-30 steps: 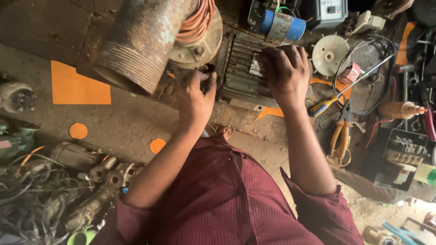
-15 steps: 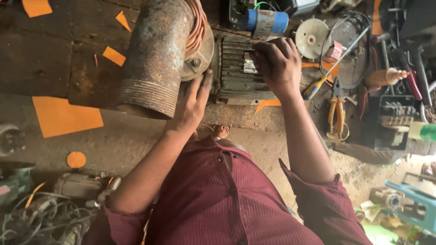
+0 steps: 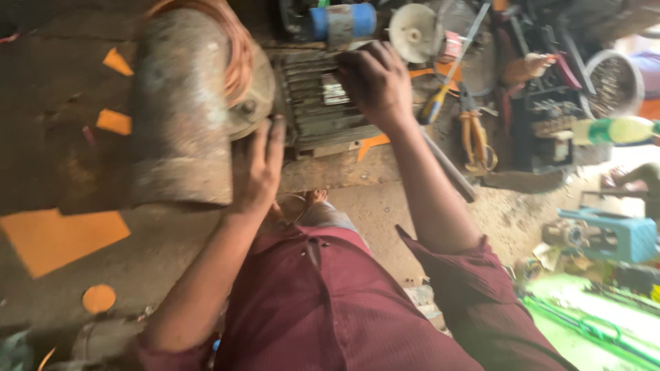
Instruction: The person repositions a rusty water pump with an electric motor on a cluttered workbench, strikes it with a hammer, and uses a screwdriver to work on the motor's terminal box and wiring. Another person briefly assists by holding parts.
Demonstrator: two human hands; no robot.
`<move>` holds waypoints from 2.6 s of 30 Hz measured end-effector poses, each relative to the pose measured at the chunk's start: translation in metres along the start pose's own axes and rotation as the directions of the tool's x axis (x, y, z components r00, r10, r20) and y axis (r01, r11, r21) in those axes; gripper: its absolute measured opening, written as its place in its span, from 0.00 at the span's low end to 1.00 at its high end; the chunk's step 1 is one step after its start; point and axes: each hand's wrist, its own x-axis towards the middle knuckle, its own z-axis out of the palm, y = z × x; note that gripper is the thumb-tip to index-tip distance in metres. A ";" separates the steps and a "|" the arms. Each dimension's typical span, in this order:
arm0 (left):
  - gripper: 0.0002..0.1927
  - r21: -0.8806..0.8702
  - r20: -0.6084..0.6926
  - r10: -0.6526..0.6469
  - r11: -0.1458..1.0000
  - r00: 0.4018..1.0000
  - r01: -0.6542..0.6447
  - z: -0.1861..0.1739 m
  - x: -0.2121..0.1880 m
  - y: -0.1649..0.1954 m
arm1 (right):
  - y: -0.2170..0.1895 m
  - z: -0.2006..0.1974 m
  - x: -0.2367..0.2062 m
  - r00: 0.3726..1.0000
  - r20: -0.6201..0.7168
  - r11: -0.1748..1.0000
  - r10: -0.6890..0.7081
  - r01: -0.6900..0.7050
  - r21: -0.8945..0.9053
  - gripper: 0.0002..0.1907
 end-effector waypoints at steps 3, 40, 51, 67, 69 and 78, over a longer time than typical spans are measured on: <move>0.09 -0.015 0.180 0.051 0.999 0.982 -0.049 -0.015 0.002 -0.003 | 0.003 -0.003 -0.001 1.000 0.000 0.999 0.031 -0.031 -0.016 0.10; 0.08 0.082 0.346 0.084 0.989 0.935 -0.119 -0.029 0.013 0.020 | 0.037 0.024 -0.038 0.997 -0.057 0.998 0.058 -0.057 0.010 0.16; 0.07 0.076 0.318 0.094 0.989 0.944 -0.124 -0.029 0.011 0.023 | 0.038 0.029 -0.039 0.997 -0.044 0.998 0.063 -0.063 -0.002 0.16; 0.07 0.072 0.383 0.037 0.995 0.923 -0.070 -0.029 0.012 0.021 | 0.038 0.026 -0.039 0.998 -0.037 0.998 0.057 -0.058 -0.021 0.16; 0.10 0.092 0.380 0.059 0.991 0.923 -0.102 -0.030 0.011 0.021 | 0.038 0.026 -0.039 0.997 -0.046 0.998 0.056 -0.057 -0.024 0.15; 0.04 0.105 0.369 0.099 0.984 0.924 -0.147 -0.020 0.006 0.013 | 0.035 0.021 -0.034 0.997 -0.045 0.997 0.059 -0.061 -0.048 0.16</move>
